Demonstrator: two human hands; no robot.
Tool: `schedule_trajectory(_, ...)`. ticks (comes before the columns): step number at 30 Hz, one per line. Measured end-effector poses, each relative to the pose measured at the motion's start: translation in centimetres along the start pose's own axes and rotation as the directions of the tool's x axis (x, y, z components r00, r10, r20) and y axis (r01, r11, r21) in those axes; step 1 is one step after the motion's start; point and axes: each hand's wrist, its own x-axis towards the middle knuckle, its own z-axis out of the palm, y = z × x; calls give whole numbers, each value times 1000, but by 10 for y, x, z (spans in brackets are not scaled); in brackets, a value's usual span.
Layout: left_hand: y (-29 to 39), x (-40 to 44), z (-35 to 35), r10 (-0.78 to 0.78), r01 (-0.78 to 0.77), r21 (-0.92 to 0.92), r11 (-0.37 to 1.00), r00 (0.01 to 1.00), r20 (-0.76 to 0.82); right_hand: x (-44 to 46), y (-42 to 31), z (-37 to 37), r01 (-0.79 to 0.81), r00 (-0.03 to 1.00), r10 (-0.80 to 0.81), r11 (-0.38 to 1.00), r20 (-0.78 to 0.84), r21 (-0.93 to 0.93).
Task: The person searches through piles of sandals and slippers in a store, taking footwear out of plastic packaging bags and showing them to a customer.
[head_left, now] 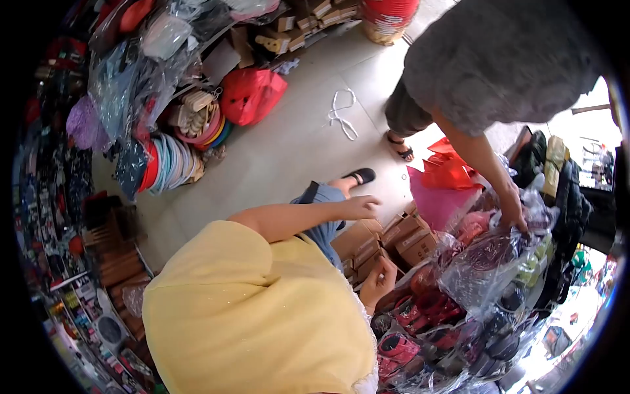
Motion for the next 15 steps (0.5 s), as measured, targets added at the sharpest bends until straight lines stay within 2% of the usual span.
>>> schedule_trajectory(1,-18,-27,-23,-100,121,233,965,990,-100,3,-4,8,-30,997,29,999,71,11)
schedule_trajectory(2,-51,-45,-42,-22,110,511,853,984,-175,6,-3,17,-25,995,24,1000,93,8)
schedule_trajectory(4,-47,-84,-74,-243,291,733,615,954,-175,11,7,36,-82,983,79,997,164,12)
schedule_trajectory(5,-44,-95,-85,-244,302,717,628,952,-187,15,12,45,-72,979,73,997,191,-15)
schedule_trajectory(6,-40,-103,-98,-287,322,766,556,940,-186,22,15,54,-34,975,43,998,216,-45)
schedule_trajectory(7,-39,-108,-112,-330,334,812,480,925,-185,28,15,64,-79,965,89,996,246,-52)
schedule_trajectory(8,-42,-112,-128,-330,341,802,491,924,-190,36,13,75,-125,952,138,990,273,-63)
schedule_trajectory(10,-55,-114,-156,-454,434,785,442,863,-222,47,24,98,-152,931,180,982,317,-111)
schedule_trajectory(12,-68,-120,-190,-475,461,770,440,848,-237,67,33,132,-180,909,227,970,350,-160)
schedule_trajectory(14,-59,-129,-231,-544,512,772,375,796,-264,88,38,175,-283,809,356,933,468,-221)
schedule_trajectory(15,-51,-133,-254,-563,517,778,357,783,-262,96,50,200,-263,773,364,929,520,-260)
